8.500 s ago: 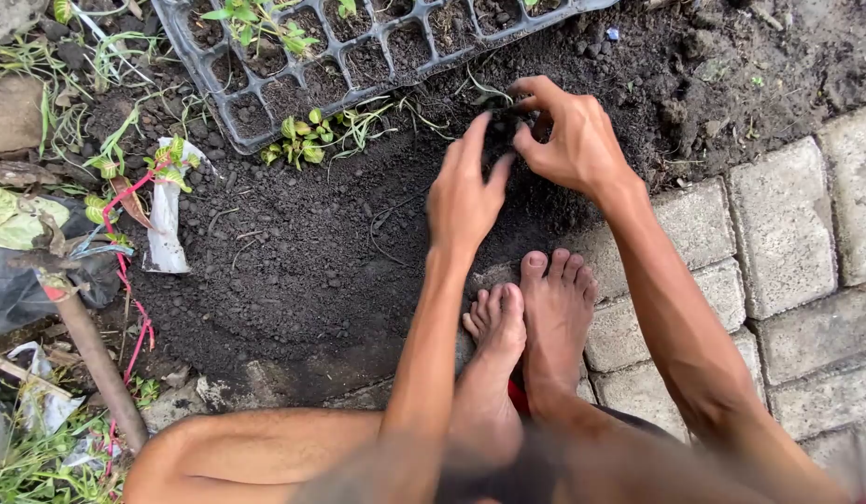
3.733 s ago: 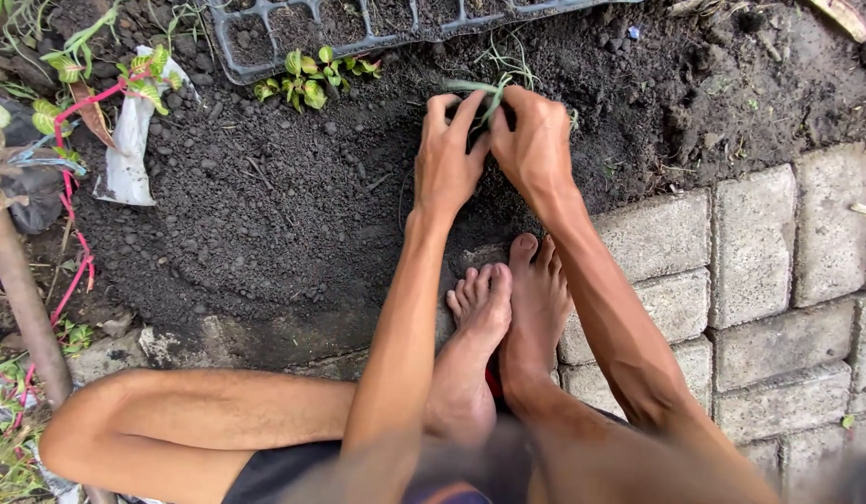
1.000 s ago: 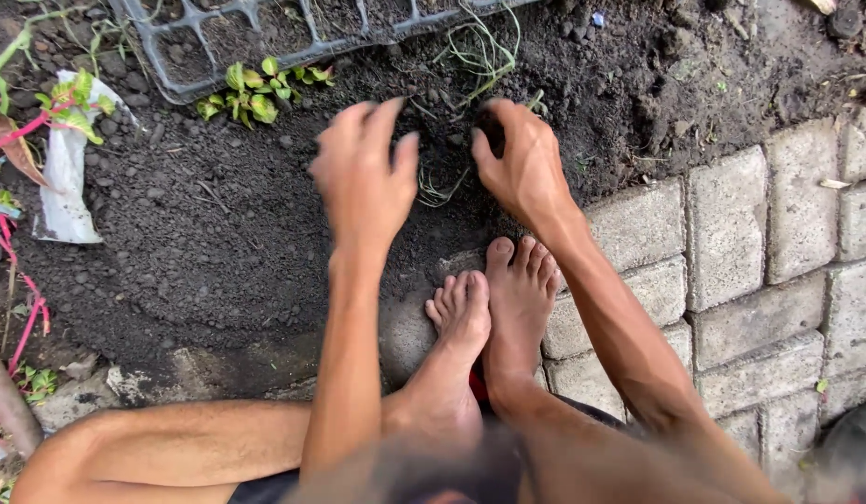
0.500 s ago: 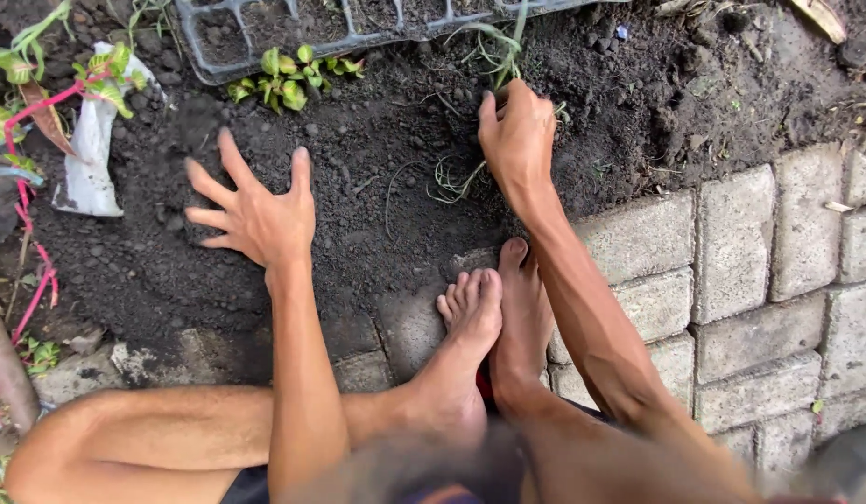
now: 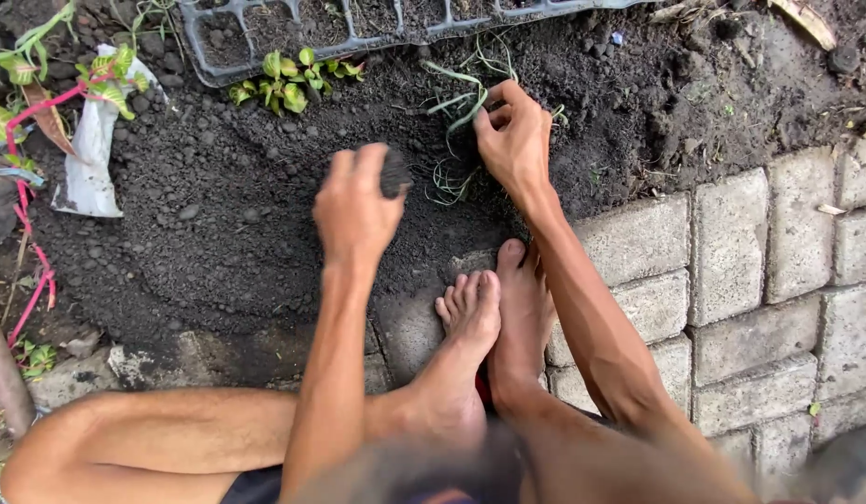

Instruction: The person is transplanting small seedlings from a plastic nursery tray into a soil bed on the ground using their hands.

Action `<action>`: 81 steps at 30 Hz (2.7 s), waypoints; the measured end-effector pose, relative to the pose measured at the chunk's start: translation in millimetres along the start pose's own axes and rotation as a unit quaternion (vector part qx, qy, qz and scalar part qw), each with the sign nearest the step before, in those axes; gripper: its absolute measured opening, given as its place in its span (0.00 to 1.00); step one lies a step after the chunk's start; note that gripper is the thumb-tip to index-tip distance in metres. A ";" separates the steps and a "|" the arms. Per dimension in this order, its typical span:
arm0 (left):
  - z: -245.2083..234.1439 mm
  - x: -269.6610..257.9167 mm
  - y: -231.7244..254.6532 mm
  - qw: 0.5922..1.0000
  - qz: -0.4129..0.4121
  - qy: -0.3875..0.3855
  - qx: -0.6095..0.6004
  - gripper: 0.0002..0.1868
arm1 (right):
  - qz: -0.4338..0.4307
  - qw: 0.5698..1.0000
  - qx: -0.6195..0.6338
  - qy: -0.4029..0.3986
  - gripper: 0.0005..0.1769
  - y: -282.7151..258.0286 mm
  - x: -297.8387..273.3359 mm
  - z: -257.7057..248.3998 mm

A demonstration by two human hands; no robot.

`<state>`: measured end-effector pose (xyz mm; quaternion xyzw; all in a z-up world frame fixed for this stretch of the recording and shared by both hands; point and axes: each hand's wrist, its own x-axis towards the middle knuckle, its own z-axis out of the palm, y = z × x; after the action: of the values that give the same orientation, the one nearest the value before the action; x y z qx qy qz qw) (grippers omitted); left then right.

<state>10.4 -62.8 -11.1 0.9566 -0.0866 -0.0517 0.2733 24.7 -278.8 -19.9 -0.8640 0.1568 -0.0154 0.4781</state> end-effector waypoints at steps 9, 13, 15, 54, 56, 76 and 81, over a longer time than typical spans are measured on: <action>38.0 61.8 65.2 0.987 0.018 -0.159 -0.012 0.31 | 0.000 0.989 -0.144 -0.023 0.08 -21.0 -0.1 -22.3; 35.3 63.8 60.6 0.984 0.012 -0.178 -0.003 0.29 | -0.019 0.984 -0.177 -0.024 0.05 -22.5 2.8 -17.5; 31.5 64.7 59.3 0.983 -0.003 -0.183 -0.009 0.30 | -0.067 0.983 -0.168 -0.027 0.02 -12.1 6.9 -8.6; -108.1 -42.7 -9.0 0.980 -0.120 -0.079 0.140 0.40 | -0.202 0.898 -0.260 -0.291 0.15 14.8 -37.3 -16.0; -100.8 -48.9 -22.5 0.968 -0.194 -0.093 0.130 0.47 | -0.192 0.898 -0.245 -0.311 0.15 14.4 -37.7 -20.0; -16.6 -39.0 -59.4 0.957 -0.169 0.027 0.234 0.32 | -0.127 0.977 -0.102 -0.140 0.14 5.8 -51.0 -49.7; -6.2 -32.7 -16.0 0.996 -0.070 -0.002 0.051 0.19 | -0.105 0.978 -0.156 -0.096 0.17 7.3 -56.4 -52.2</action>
<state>-18.6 -39.9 -12.7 0.9729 -0.0230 -0.0684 0.2199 -40.1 -309.2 9.2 -0.9369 0.0190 0.0425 0.3465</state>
